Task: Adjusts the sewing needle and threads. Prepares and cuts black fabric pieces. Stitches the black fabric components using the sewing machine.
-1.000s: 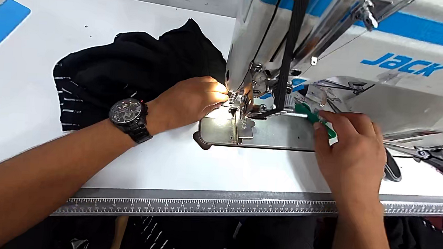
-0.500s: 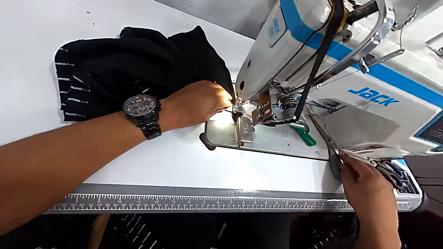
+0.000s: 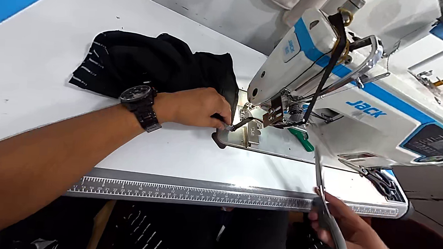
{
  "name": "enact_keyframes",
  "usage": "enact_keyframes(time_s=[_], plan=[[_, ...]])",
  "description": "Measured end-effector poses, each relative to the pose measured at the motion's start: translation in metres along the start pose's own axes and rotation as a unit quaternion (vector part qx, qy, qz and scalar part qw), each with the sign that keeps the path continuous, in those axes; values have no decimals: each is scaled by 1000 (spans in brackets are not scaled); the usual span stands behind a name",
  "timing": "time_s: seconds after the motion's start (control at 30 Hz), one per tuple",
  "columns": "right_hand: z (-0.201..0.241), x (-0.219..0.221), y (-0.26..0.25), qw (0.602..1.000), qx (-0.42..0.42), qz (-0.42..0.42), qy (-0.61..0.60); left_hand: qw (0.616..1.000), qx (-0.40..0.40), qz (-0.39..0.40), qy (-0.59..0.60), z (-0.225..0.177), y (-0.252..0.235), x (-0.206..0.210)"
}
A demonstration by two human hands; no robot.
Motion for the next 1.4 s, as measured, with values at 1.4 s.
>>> enact_keyframes(time_s=[1.4], plan=[[27,-10,-50,910,-104,-186,356,880,-379,1,-286,-115,54,-24]])
Point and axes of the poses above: each hand's wrist, its own y-axis away from the middle knuckle, its own x-axis out of the palm, z = x × y, the point moved 1 cm from there along -y, towards the middle knuckle, and after that the axes turned 6 degrees about -y, right-handed, at the moved point
